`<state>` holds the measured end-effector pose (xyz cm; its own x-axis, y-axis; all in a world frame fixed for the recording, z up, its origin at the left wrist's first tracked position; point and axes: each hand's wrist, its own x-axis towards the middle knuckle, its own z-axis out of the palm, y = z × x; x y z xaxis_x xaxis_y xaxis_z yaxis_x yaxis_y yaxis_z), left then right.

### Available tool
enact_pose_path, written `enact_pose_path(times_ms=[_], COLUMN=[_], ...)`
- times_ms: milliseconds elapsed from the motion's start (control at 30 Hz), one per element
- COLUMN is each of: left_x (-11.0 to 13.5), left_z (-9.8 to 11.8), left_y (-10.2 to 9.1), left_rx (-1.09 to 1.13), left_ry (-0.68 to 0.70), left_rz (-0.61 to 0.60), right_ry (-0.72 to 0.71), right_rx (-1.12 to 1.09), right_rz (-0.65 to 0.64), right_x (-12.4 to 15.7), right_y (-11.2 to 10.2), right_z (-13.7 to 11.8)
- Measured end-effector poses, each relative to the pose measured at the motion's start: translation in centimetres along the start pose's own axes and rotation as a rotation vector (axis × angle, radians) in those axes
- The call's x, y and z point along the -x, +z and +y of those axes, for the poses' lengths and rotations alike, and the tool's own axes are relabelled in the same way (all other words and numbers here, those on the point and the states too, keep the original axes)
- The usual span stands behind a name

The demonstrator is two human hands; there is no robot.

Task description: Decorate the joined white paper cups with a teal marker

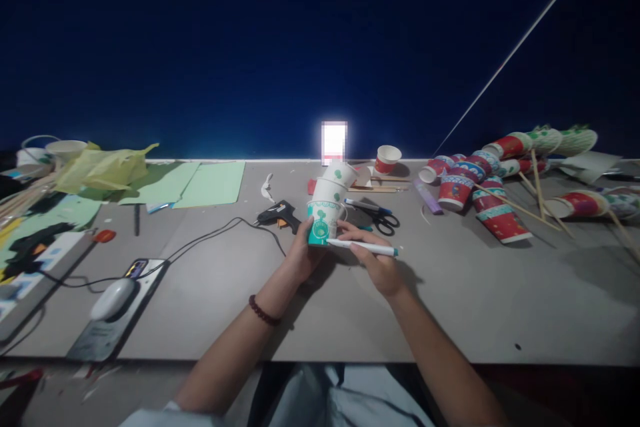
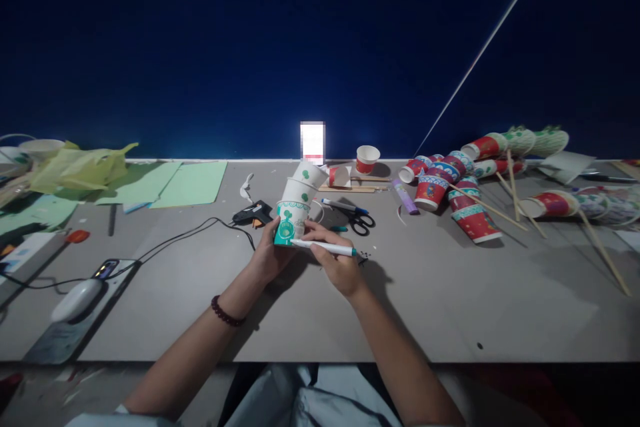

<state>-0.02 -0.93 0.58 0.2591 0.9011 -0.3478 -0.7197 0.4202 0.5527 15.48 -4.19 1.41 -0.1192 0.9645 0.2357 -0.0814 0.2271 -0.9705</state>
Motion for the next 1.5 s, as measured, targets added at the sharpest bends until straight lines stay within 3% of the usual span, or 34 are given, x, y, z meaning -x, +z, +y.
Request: enact_pose_path(times_ms=[300,1500], left_x=[0.11,-0.03], left_z=[0.12,-0.1], left_y=[0.24,-0.17], left_rx=[-0.001,-0.027], left_ry=[-0.009,0.014], left_rz=[-0.02,-0.012], right_ry=[0.002,-0.003], right_rx=[-0.005,0.003], right_rz=[-0.043,0.003], right_x=[0.05,-0.04], right_y=[-0.07,0.01], right_z=[0.13,-0.06])
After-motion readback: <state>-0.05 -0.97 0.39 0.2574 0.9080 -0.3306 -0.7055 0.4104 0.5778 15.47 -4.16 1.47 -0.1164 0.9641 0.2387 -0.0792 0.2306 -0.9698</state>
